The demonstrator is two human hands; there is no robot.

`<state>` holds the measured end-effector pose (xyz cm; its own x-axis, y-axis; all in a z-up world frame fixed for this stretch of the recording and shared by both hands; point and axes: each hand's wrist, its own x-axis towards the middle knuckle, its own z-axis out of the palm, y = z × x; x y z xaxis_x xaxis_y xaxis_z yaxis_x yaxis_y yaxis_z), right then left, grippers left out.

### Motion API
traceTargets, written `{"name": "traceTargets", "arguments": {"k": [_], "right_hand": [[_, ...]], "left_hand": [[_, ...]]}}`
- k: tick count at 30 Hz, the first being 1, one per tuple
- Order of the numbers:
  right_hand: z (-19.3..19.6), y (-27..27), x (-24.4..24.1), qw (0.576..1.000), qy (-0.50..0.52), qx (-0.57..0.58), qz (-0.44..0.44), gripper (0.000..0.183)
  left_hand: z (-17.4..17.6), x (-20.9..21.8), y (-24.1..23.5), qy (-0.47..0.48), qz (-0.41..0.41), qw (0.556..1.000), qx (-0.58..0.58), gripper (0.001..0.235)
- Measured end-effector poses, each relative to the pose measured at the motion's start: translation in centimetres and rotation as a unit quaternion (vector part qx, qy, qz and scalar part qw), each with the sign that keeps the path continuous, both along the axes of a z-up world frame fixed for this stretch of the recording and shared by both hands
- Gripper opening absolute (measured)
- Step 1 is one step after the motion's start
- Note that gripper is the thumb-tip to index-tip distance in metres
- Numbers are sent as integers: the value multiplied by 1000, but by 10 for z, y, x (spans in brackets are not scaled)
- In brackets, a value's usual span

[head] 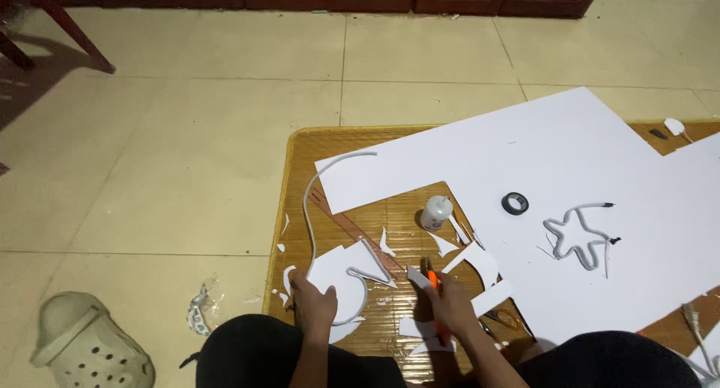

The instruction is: The person sits on a mat and uses an orange utility knife to cut a white paper shape along a curved gray template. They hold the paper and template steady with their left hand while cutting with their right hand, occasionally lifting the paper to check the cut.

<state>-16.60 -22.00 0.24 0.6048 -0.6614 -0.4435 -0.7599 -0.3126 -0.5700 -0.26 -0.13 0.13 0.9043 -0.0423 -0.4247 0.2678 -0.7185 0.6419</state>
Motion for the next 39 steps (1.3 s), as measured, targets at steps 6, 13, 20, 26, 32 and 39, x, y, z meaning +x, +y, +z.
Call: {"name": "traceTargets", "arguments": {"k": [6, 13, 20, 26, 32, 39], "right_hand": [[61, 33, 12, 971, -74, 187, -130, 45], [-13, 23, 3, 998, -54, 6, -28, 57], [10, 35, 9, 997, -41, 63, -20, 64], [-13, 30, 11, 993, -30, 113, -28, 54], [29, 55, 4, 999, -19, 48, -17, 64], [40, 85, -7, 1000, -7, 13, 8, 60]], "left_hand": [[-18, -6, -7, -36, -100, 982, 154, 98], [-29, -8, -10, -122, -173, 962, 174, 95], [-31, -13, -11, -114, -235, 937, 232, 91], [-13, -19, -14, -59, -231, 928, 285, 103], [19, -28, -10, -173, -331, 910, 179, 92], [0, -22, -15, -47, -423, 886, 184, 77]]}}
